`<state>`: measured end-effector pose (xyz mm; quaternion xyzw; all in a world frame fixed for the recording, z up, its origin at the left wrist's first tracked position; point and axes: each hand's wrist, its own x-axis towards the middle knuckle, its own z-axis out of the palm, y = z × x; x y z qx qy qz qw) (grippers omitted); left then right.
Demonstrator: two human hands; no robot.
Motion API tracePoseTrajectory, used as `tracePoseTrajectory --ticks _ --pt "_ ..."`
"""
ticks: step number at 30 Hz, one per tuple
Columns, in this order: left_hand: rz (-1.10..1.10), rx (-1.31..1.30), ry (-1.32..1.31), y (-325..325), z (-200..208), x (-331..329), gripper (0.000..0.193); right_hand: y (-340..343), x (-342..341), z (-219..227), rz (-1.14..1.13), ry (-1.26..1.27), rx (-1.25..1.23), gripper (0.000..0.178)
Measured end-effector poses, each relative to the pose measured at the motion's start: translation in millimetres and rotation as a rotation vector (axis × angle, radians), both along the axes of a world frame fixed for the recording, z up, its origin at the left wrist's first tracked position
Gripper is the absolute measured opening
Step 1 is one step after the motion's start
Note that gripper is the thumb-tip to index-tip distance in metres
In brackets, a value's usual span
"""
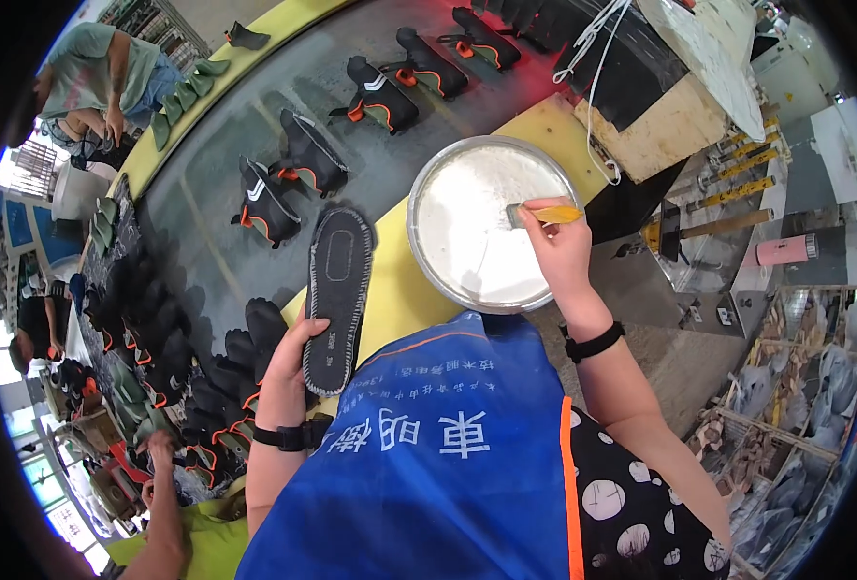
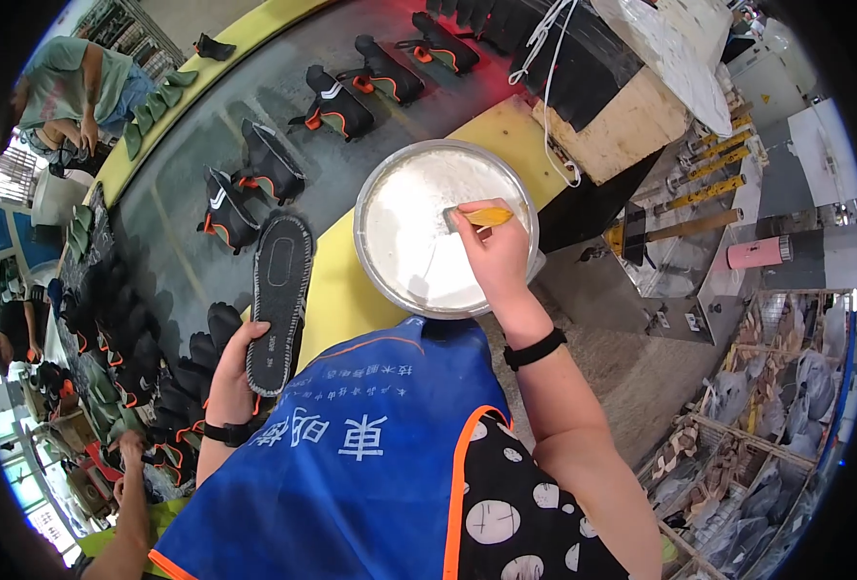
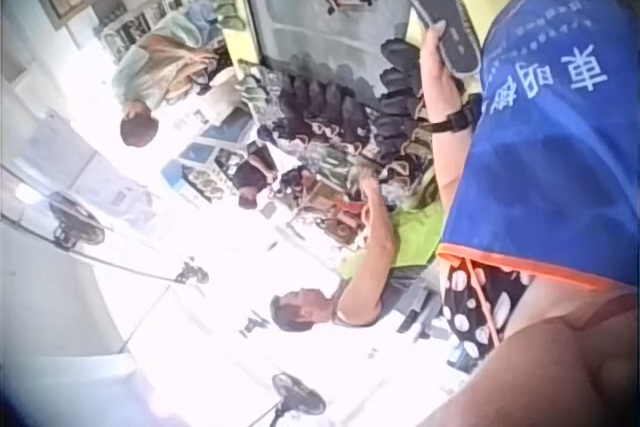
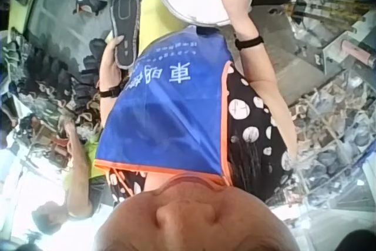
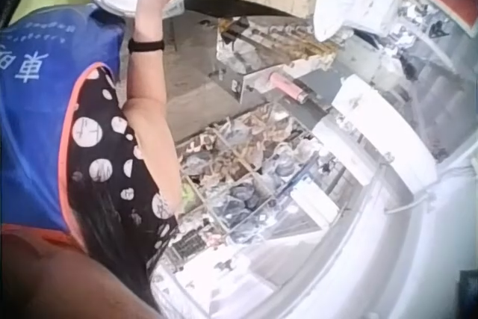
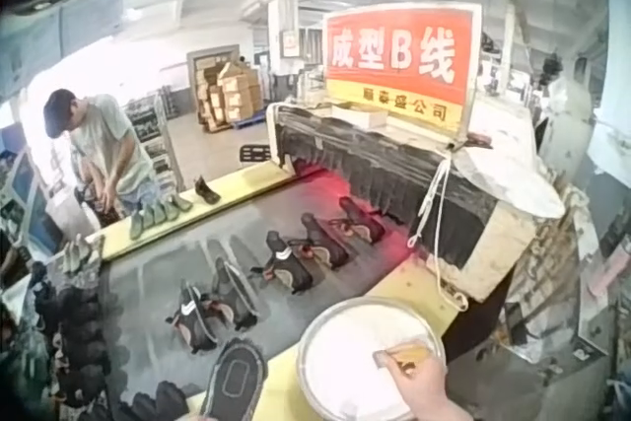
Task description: Applying industrial adhesive to shoe soles with a brush and placing them on a production line conveyor.
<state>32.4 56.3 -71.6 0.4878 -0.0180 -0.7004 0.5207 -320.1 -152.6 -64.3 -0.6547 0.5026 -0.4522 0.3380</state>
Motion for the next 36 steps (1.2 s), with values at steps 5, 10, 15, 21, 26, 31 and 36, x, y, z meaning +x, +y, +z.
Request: tracePoseTrajectory --ticks 5,10,15,21,26,31,36 --pt "-0.245 -0.133 -0.047 -38.9 64.8 -28.3 0.078 -11.7 0.6 -19.4 -0.005 0.168 0.03 0.016" --pt "-0.485 -0.1 -0.136 -66.5 84.7 -40.4 0.081 -10.9 -3.4 -24.7 -0.001 -0.016 -0.156 0.015" --pt "-0.666 -0.078 -0.206 -83.1 79.2 -44.8 0.079 -5.1 -5.3 18.6 0.087 0.312 -0.165 0.01" --pt "-0.766 -0.05 -0.06 -97.0 87.0 -53.5 0.082 10.0 2.8 73.7 0.48 0.151 -0.397 0.015" --pt "-0.827 -0.039 -0.083 -103.9 90.8 -60.7 0.084 5.2 9.1 73.7 0.609 0.134 -0.44 0.014" --pt "-0.797 -0.044 -0.056 -98.8 87.6 -56.5 0.085 -8.6 -3.7 66.8 0.448 0.237 -0.375 0.01" --pt "-0.785 -0.042 -0.041 -94.6 87.8 -49.4 0.09 0.2 10.9 59.0 0.535 -0.236 -0.071 0.008"
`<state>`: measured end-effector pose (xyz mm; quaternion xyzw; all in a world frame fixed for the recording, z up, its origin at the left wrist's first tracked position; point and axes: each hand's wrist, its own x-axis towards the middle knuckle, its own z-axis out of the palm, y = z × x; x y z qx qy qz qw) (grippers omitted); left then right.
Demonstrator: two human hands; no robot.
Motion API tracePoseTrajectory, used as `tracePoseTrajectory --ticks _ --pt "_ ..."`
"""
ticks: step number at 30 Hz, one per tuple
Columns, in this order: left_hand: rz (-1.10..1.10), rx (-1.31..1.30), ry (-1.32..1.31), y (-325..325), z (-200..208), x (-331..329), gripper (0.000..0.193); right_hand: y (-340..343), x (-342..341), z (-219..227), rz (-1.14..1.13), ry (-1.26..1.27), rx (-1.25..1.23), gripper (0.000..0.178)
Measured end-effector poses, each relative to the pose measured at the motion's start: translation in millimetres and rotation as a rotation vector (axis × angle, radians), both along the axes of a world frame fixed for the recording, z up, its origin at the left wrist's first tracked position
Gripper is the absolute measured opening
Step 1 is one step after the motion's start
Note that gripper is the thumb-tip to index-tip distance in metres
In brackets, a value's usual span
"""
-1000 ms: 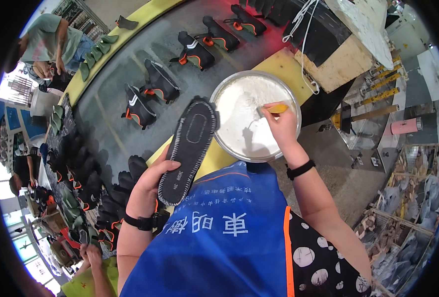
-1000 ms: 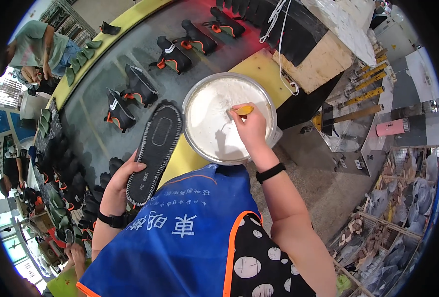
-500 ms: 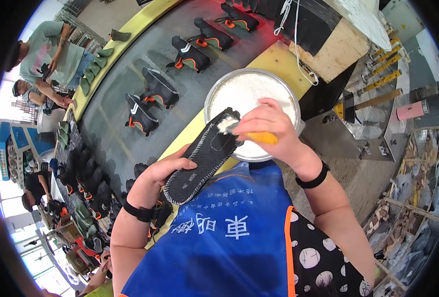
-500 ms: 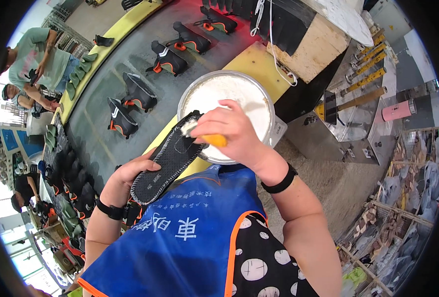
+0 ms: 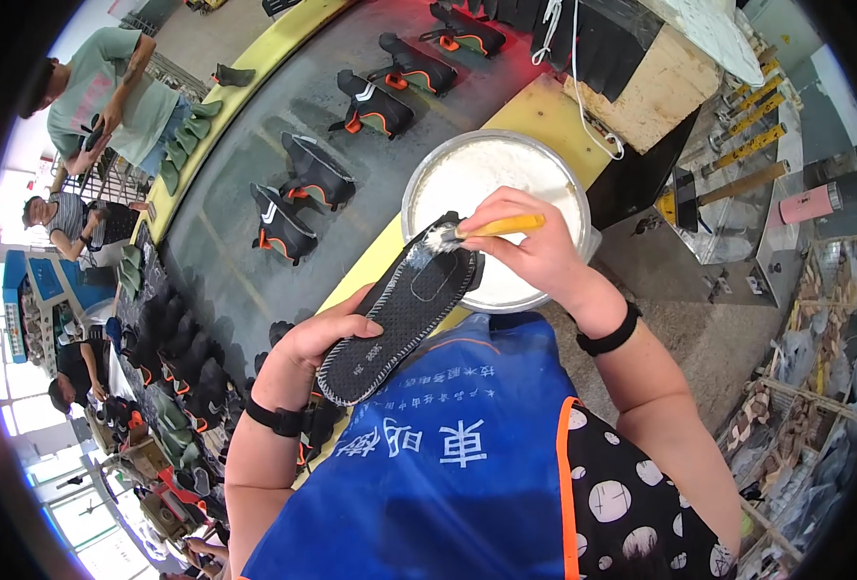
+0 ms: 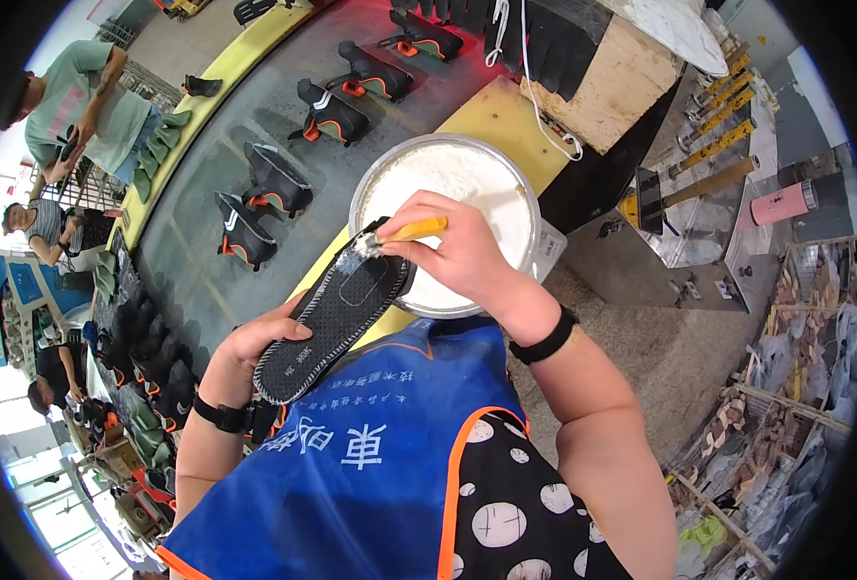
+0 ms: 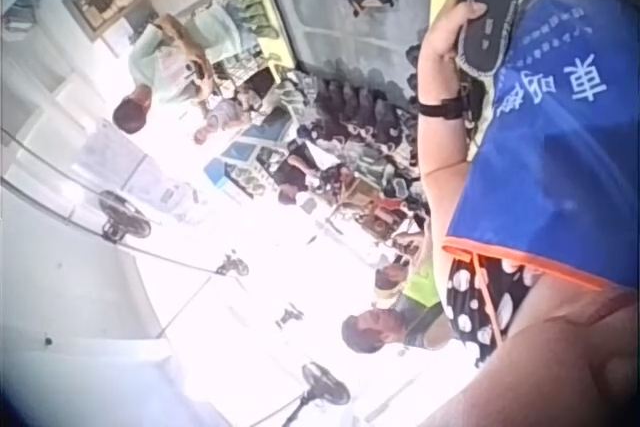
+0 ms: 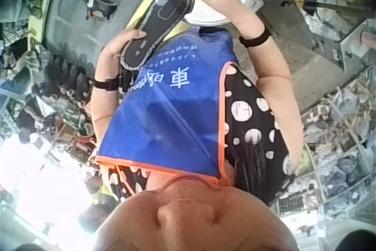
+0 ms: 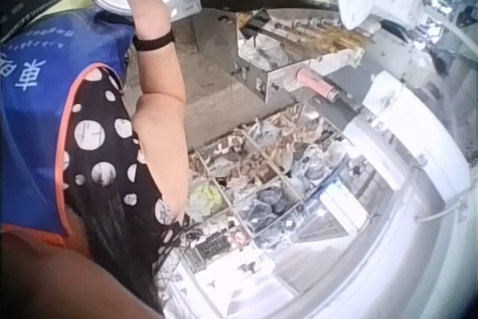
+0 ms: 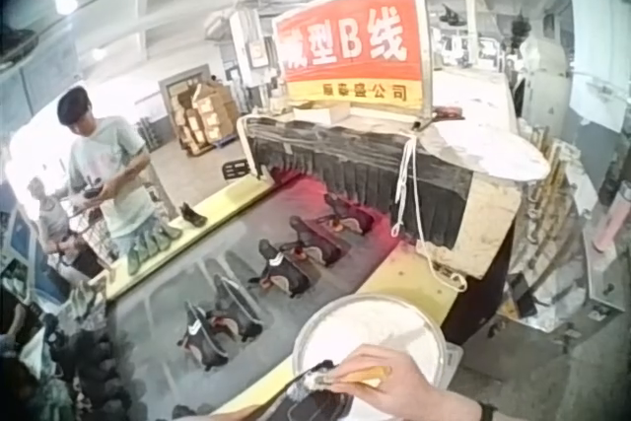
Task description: Applying industrial adhesive to shoe soles with a brush and placing them on a production line conveyor.
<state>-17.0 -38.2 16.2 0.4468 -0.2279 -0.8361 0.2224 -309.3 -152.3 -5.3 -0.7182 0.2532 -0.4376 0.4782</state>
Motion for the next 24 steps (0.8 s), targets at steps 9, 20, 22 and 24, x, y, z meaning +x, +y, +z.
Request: tracePoseTrajectory --ticks 9,20,22,24 --pt "0.061 -0.124 -0.099 5.2 4.3 1.6 0.092 -1.5 17.7 -9.2 -0.383 0.145 0.019 0.016" --pt "0.335 -0.259 -0.066 10.0 -5.0 -13.8 0.089 58.6 40.1 4.9 -0.431 0.096 -0.038 0.017" --pt "0.326 -0.252 -0.098 11.5 -6.0 -11.6 0.088 55.1 40.6 4.9 -0.415 0.097 -0.071 0.016" --pt "0.3 -0.33 -0.133 11.9 -5.6 -9.9 0.088 38.8 34.0 4.6 -0.458 0.153 0.008 0.016"
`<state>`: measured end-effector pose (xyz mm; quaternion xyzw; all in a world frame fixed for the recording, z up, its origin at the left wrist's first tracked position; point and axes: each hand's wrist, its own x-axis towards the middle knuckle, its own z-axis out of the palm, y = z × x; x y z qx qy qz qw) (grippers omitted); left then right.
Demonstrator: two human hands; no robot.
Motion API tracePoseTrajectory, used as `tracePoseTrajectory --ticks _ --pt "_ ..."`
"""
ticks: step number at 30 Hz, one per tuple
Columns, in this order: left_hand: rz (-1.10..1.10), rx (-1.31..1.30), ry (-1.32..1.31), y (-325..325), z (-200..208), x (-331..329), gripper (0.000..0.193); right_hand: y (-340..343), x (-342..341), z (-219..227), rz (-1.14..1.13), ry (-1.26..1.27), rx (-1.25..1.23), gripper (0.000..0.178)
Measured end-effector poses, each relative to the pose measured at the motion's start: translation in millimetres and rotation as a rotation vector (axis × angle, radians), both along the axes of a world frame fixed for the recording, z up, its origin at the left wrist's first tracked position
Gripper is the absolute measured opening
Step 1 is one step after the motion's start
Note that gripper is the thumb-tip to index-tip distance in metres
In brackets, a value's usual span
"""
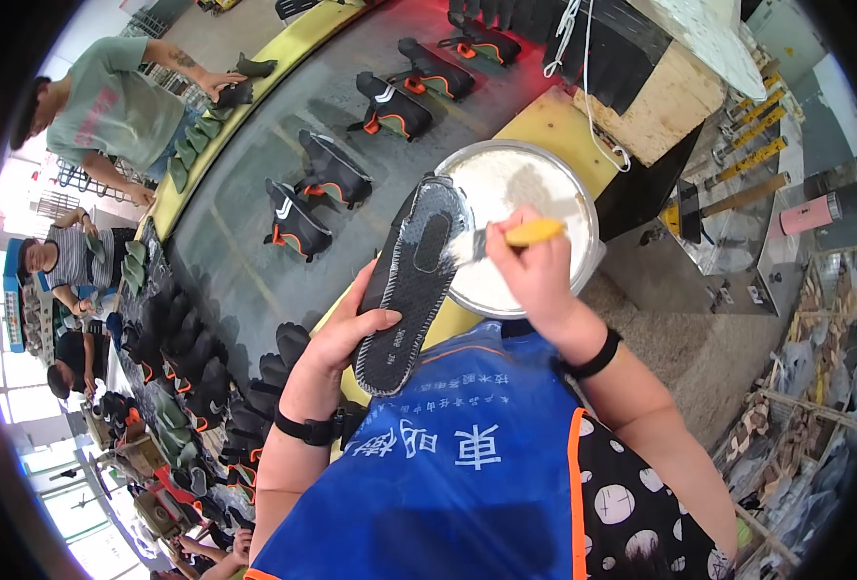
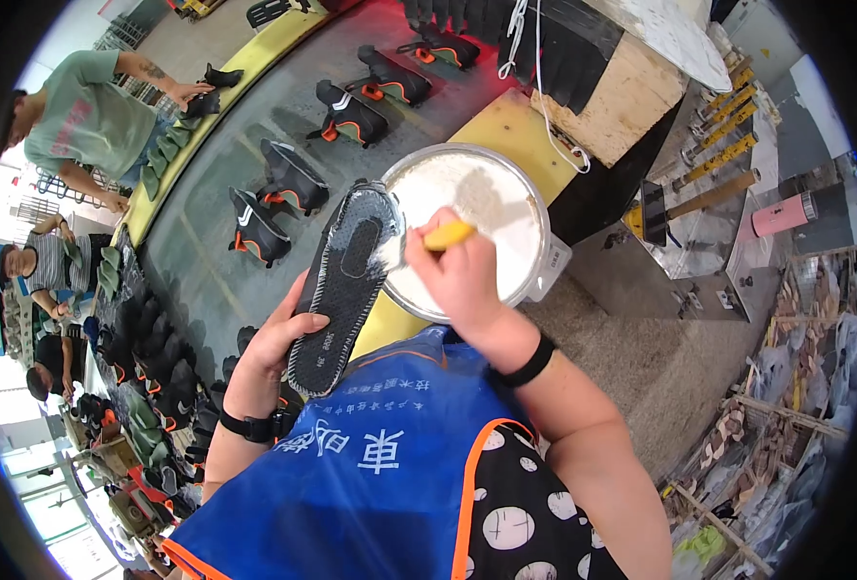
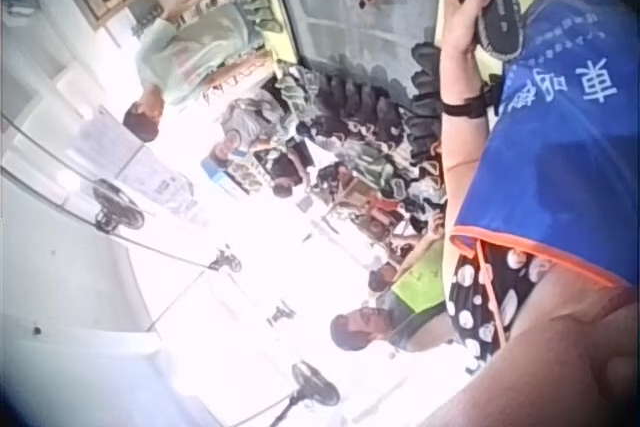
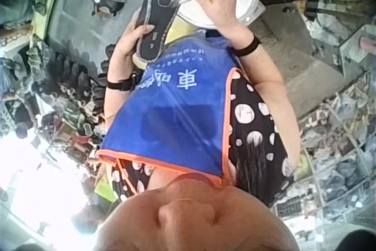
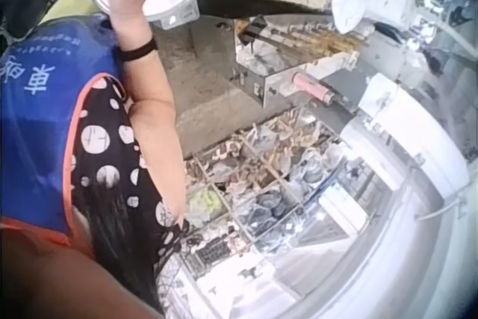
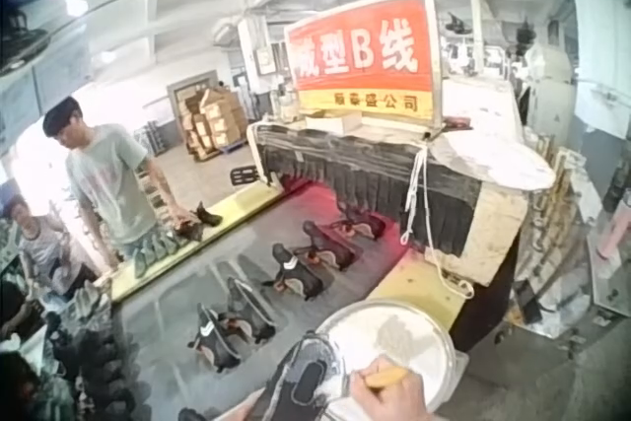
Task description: Applying industrial adhesive to shoe soles with a brush and placing them on a production line conveyor.
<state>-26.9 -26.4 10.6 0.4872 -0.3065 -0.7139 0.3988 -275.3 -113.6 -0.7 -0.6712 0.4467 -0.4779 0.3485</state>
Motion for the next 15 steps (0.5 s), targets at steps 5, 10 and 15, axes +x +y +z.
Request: tracePoseTrajectory --ticks 5,10,15 --pt "-0.103 0.036 -0.045 -0.9 13.2 1.2 0.082 -56.9 -12.2 0.6 0.042 0.197 -0.082 0.015" --pt "-0.042 0.232 0.203 11.3 31.6 -1.5 0.068 -65.9 -2.4 7.5 0.387 0.099 -0.187 0.016" --pt "0.07 0.53 0.29 23.4 27.4 4.8 0.059 -52.9 14.7 20.8 0.618 -0.043 -0.175 0.012"
